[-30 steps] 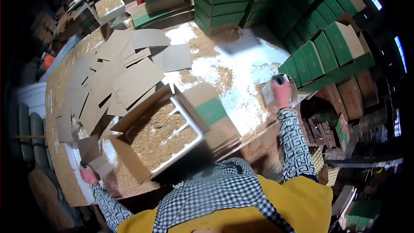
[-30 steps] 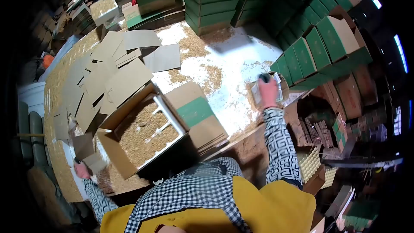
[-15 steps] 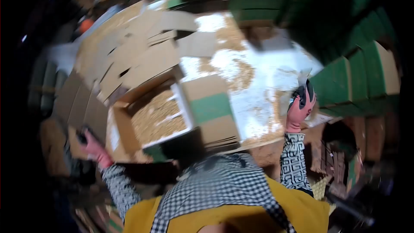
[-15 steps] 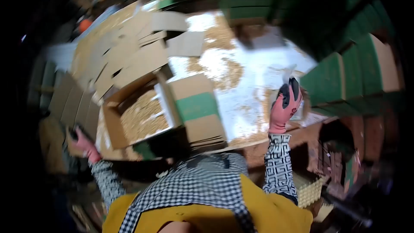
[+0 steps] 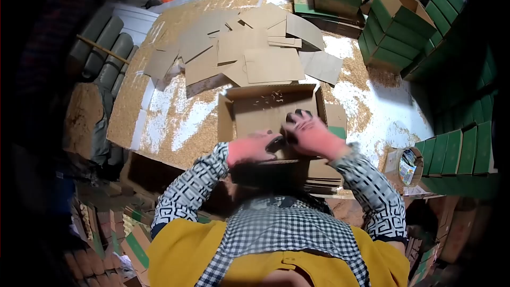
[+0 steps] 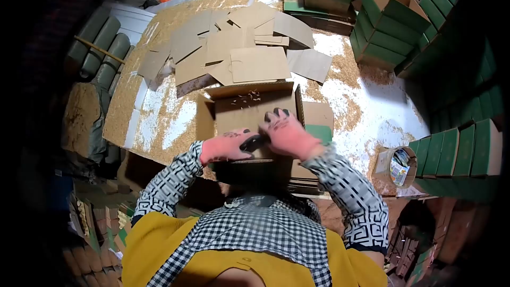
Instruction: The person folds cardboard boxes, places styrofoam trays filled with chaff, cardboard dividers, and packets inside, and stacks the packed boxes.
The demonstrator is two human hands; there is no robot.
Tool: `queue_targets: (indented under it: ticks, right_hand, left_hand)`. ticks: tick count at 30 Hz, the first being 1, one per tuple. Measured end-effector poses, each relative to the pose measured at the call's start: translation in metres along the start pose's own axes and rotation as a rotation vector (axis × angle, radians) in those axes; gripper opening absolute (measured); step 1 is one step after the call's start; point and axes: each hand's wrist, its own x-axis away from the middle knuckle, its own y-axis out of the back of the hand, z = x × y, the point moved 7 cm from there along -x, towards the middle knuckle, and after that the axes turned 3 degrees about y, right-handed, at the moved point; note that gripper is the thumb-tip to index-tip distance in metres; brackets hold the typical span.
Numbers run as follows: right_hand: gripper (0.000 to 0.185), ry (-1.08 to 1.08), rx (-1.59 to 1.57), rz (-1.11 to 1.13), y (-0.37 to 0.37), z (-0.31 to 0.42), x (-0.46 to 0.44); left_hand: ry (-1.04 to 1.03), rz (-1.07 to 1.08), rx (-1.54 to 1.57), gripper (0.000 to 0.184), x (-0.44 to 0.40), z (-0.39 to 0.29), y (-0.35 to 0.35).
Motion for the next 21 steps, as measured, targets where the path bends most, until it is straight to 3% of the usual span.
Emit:
queue_targets:
  ticks: [1, 3, 4, 5, 6, 7, 8, 9, 10, 11, 12, 13, 14, 15, 16, 17, 18, 19, 21]
  right_hand:
    - [0.039, 0.048, 0.176, -0.005, -0.018, 0.003, -0.007]
    - [0.039, 0.132, 0.087, -0.038, -0.006, 0.000, -0.007]
    - [0.037, 0.014, -0.298, 0.065, 0.009, -0.017, 0.002]
    - [0.035, -0.007, -0.686, -0.299, 0.051, -0.029, 0.019]
    - [0.035, -0.145, -0.817, -0.447, 0.060, -0.059, 0.045]
    - [0.035, -0.284, -0.938, -0.599, 0.064, -0.085, 0.069]
    - [0.037, -0.383, -0.748, -0.452, 0.030, -0.093, 0.064]
    - [0.044, -0.301, -1.003, -0.351, -0.024, -0.083, 0.044]
    - [0.052, -0.173, -0.773, -0.255, -0.035, -0.054, 0.022]
    - [0.058, -0.199, -0.589, -0.095, -0.062, -0.038, 0.004]
    - [0.062, -0.211, -0.457, -0.144, -0.049, -0.030, -0.003]
    - [0.070, -0.343, -0.675, -0.475, -0.063, -0.059, 0.004]
    - [0.077, -0.487, -0.601, -0.734, -0.037, -0.072, 0.024]
    - [0.080, -0.730, -0.763, -0.636, -0.085, -0.092, 0.033]
    - [0.082, -0.971, -0.935, -0.543, -0.139, -0.103, 0.049]
    - [0.086, -0.857, -1.123, -0.538, -0.142, -0.084, 0.048]
    - [0.091, -0.717, -1.307, -0.533, -0.136, -0.062, 0.042]
    - [0.097, -0.549, -1.522, -0.662, -0.120, -0.050, 0.043]
    - [0.092, -0.628, -1.528, -0.873, -0.092, -0.057, 0.072]
  left_hand:
    - [0.024, 0.102, 0.045, 0.064, -0.005, 0.008, 0.001]
    - [0.018, 0.021, 0.034, 0.060, 0.013, 0.009, 0.027]
    - [-0.025, 0.002, 0.034, 0.059, 0.033, 0.009, 0.048]
    - [-0.143, -0.289, 0.319, 0.056, 0.063, 0.014, 0.082]
    - [-0.021, -0.511, 0.540, 0.059, 0.089, 0.049, 0.103]
    - [0.112, -0.794, 0.480, 0.067, 0.120, 0.075, 0.121]
    - [0.201, -0.799, 0.364, 0.073, 0.117, 0.100, 0.109]
    - [0.284, -0.799, 0.247, 0.078, 0.102, 0.126, 0.088]
    - [0.356, -0.514, 0.355, 0.086, 0.070, 0.139, 0.052]
    - [0.413, -0.225, 0.445, 0.094, 0.033, 0.142, 0.006]
    - [0.373, -0.616, 0.364, 0.099, 0.012, 0.150, -0.029]
    - [0.348, -0.802, 0.318, 0.098, 0.023, 0.123, -0.009]
    - [0.460, -0.713, 0.471, 0.095, 0.022, 0.130, -0.013]
    - [0.389, -0.742, 0.631, 0.084, 0.022, 0.139, -0.020]
    - [0.314, -0.624, 1.172, 0.065, 0.016, 0.145, -0.039]
    - [0.242, -0.640, 1.241, 0.048, 0.013, 0.163, -0.053]
    - [0.324, -0.755, 1.105, 0.040, 0.028, 0.135, -0.024]
    - [0.209, -0.788, 1.110, 0.043, 0.020, 0.154, -0.030]
    - [0.144, -0.905, 0.991, 0.043, 0.023, 0.105, 0.004]
